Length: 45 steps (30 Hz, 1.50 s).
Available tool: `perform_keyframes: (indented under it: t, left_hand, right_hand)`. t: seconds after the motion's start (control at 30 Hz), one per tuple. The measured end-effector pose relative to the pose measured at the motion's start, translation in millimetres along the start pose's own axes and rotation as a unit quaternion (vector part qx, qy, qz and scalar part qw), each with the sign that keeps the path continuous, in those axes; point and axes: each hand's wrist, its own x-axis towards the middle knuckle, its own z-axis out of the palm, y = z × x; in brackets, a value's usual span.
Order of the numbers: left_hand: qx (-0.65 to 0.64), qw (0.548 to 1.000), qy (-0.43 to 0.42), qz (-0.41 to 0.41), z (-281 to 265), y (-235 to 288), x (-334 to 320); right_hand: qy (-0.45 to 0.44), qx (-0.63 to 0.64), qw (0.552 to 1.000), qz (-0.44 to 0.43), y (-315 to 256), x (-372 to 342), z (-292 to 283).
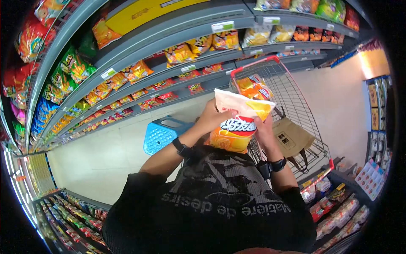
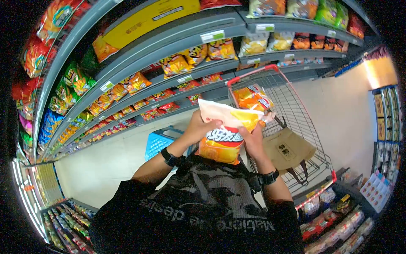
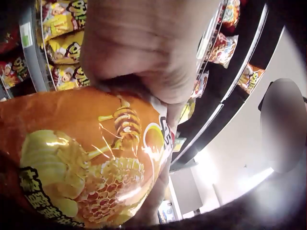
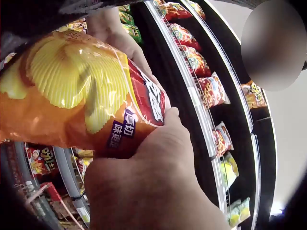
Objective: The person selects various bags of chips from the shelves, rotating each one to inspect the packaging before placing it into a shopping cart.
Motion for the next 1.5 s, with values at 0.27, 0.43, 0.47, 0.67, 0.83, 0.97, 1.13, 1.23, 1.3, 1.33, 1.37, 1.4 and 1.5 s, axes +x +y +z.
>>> perform_keyframes:
  t: [0.27,0.43,0.47,0.67,0.83,0.97,1.13,1.23,1.3,1.33,1.37,1.4,1.5]
  left_hand:
    - [-0.101,0.989,0.057,-0.091,62.6,-39.8,24.5]
    - [0.028,0.992,-0.053,-0.108,76.1,-62.8,22.4]
    - [0.063,0.99,-0.074,-0.105,77.8,-63.7,21.3]
    - [-0.047,0.982,-0.032,-0.18,73.0,-76.2,35.7]
    - [-0.098,0.961,-0.056,-0.252,65.6,-91.8,48.7]
    - [-0.108,0.943,-0.06,-0.309,70.8,-79.2,51.4]
    - [-0.078,0.952,-0.103,-0.279,71.4,-67.8,48.6]
    - [-0.06,0.955,-0.109,-0.27,66.2,-69.9,50.4]
    - [-0.064,0.956,-0.104,-0.268,62.3,-69.9,50.5]
    - [-0.069,0.955,-0.104,-0.268,60.1,-69.5,50.7]
    - [-0.074,0.955,-0.103,-0.268,57.8,-69.0,51.0]
    - [-0.077,0.956,-0.098,-0.266,56.4,-67.6,50.6]
    - [-0.081,0.959,-0.085,-0.256,53.9,-63.4,50.2]
  right_hand:
    - [0.038,0.018,0.994,0.097,-0.4,-31.1,-62.9]
    - [0.113,0.085,0.986,0.093,9.9,-33.6,-88.4]
    - [0.12,0.103,0.982,0.101,11.9,-34.0,-93.0]
    - [0.065,0.186,0.966,0.168,26.0,-41.9,-98.6]
    - [0.088,0.201,0.953,0.208,30.5,-45.1,-98.8]
    - [0.123,0.202,0.943,0.233,33.8,-40.6,-104.7]
    - [0.114,0.249,0.934,0.228,27.7,-36.0,-100.7]
    - [0.1,0.249,0.933,0.239,32.2,-33.1,-98.2]
    - [0.092,0.236,0.936,0.245,38.6,-30.2,-97.4]
    - [0.088,0.229,0.938,0.246,40.9,-28.5,-97.6]
    - [0.083,0.222,0.94,0.246,42.2,-26.3,-97.3]
    - [0.083,0.221,0.94,0.247,40.7,-24.9,-95.3]
    - [0.086,0.215,0.943,0.241,34.8,-21.2,-89.1]
